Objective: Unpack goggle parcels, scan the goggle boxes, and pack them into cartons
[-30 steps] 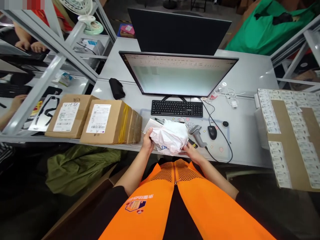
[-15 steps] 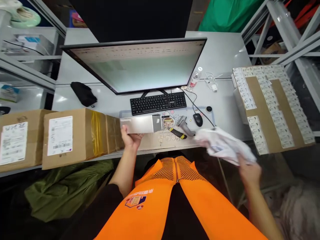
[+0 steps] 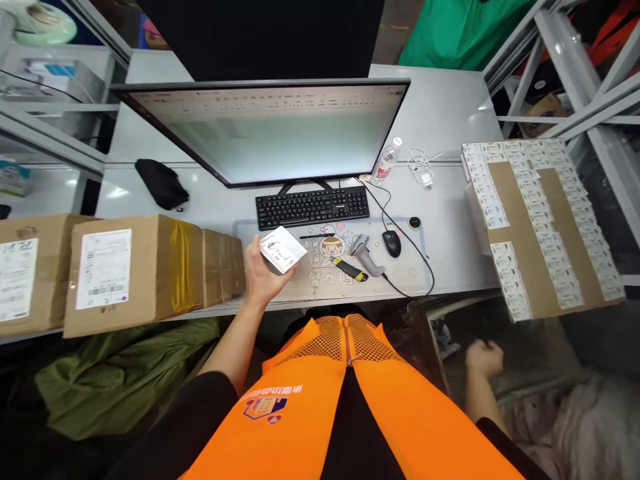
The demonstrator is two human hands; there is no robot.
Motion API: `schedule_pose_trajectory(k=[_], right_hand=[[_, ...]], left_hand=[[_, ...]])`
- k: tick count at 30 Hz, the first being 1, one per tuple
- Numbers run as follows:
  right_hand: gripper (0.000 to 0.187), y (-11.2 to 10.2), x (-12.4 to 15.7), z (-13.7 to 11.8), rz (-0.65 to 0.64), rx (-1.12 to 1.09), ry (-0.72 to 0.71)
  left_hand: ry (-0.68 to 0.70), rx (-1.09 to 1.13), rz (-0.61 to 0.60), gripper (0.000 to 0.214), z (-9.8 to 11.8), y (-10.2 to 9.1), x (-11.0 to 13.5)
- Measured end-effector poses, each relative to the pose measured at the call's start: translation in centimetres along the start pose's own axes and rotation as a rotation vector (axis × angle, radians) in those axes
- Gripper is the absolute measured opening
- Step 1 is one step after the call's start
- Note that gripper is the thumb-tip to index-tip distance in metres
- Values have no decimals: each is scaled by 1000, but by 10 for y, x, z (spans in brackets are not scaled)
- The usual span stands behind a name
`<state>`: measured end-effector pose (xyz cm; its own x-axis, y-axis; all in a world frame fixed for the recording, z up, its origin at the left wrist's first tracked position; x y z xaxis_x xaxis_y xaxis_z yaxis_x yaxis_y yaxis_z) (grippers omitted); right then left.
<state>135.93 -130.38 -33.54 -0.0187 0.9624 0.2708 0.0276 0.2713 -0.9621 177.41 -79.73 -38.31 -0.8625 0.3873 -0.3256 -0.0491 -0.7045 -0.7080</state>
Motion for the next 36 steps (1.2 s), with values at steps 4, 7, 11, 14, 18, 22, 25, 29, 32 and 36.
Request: schedule_pose_trajectory(k=[4,7,11,14,18,22,25,29,32,36], right_hand=[[63,86,23,-151,-260,-145,-323],[71,147,63,-250,-441,81,-469],[82,191,100,-298,-484,375,-469],[75,199,111,-304,-409,381,-485],[58,175,114,-311,-439,271,-503],[43,111,128,-322,-928,109,-589],[46,55,157,-331,-1299,147,-725],[52,21,186,-343,-1343,234,-790],[56,28,193,-344,-1262,266,-816],[55,53,178,-337,-1218,214,-793]], left_hand=[[66,-57,-136,124,12,32,26],[52,-80,-176,128,16,51,37],[0,-92,-161,132,11,55,42],[-46,-94,-135,132,7,49,44],[-74,-75,-136,131,6,46,47],[-94,-40,-163,127,10,50,44],[-82,-5,-182,123,15,54,41],[-61,23,-169,124,19,58,39],[-67,42,-174,129,17,61,42],[-102,70,-178,132,0,62,53]])
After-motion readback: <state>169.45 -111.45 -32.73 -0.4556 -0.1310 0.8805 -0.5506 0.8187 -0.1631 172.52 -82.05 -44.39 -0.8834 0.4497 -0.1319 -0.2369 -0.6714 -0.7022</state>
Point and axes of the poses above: each hand's wrist, its own x-axis away from the middle knuckle, its own y-axis out of the palm, z = x × y, the point moved 6 cm from there along -x, towards the middle knuckle, and after that the axes turned 15 degrees about y, right-handed, at the moved point
